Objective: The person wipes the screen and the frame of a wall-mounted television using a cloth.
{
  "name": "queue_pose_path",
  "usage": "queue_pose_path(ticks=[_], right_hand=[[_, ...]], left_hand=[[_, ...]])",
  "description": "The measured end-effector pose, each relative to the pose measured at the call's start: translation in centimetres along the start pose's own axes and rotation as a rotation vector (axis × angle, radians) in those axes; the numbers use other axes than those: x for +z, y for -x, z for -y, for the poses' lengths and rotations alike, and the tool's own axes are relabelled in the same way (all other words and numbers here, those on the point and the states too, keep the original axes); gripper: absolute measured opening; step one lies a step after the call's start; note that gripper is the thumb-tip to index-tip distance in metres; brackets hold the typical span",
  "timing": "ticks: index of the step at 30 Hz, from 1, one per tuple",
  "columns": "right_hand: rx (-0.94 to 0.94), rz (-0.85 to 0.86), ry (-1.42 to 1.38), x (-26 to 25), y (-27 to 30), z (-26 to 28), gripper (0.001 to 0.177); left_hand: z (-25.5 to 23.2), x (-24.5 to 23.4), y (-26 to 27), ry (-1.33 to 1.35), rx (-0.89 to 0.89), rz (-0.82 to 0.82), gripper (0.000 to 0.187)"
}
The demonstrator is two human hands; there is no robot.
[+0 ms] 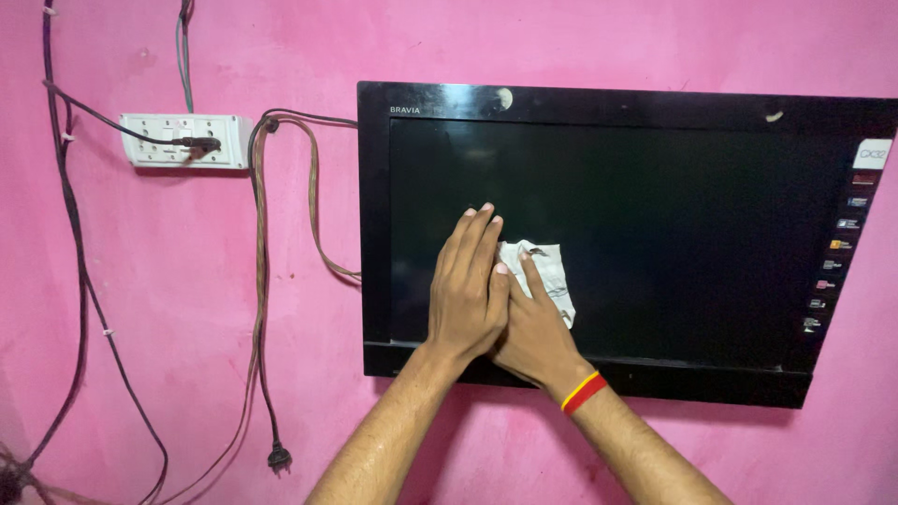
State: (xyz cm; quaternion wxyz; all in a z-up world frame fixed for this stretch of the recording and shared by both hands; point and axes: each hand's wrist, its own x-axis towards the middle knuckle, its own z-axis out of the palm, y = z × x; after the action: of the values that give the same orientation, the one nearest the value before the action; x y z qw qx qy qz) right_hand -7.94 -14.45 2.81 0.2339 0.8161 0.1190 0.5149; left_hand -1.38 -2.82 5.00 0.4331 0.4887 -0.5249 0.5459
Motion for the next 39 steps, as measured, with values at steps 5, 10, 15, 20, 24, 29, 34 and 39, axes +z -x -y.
queue_pose_path(ticks=[5, 10, 15, 20, 24, 29, 34, 39], right_hand=[[0.069, 0.124, 0.281, -1.5, -1.0, -2.9, 0.051], [0.283, -0.072, 0.313, -4.5, -1.3, -7.4, 0.076], [0.445, -0.119, 0.32, -5.9, 0.9, -11.7, 0.072], [0.609, -0.126, 0.288, -7.4, 3.9, -14.3, 0.072], [0.718, -0.183, 0.207, -7.6, 5.3, -15.5, 0.07], [0.744, -0.274, 0.174, -6.2, 3.3, -16.0, 0.071], [0.505, -0.23, 0.186, -4.8, 0.0, -13.4, 0.069], [0.254, -0.117, 0.234, -5.9, -1.7, -12.8, 0.07]], left_hand=[[-0.4, -0.2, -0.3, 0.014, -0.003, 0.025, 0.047], [-0.6, 0.1, -1.1, 0.014, -0.011, 0.039, 0.051], [-1.2, 0.7, -2.0, 0.025, 0.014, 0.057, 0.053], [-1.9, 1.9, -3.3, 0.02, 0.049, 0.064, 0.052], [-2.7, 2.9, -4.2, -0.004, 0.088, 0.094, 0.053], [-3.2, 3.7, -6.0, -0.046, 0.144, 0.143, 0.056], [-3.1, 4.1, -7.2, -0.083, 0.165, 0.193, 0.059], [-2.8, 4.8, -8.1, -0.133, 0.173, 0.182, 0.06]])
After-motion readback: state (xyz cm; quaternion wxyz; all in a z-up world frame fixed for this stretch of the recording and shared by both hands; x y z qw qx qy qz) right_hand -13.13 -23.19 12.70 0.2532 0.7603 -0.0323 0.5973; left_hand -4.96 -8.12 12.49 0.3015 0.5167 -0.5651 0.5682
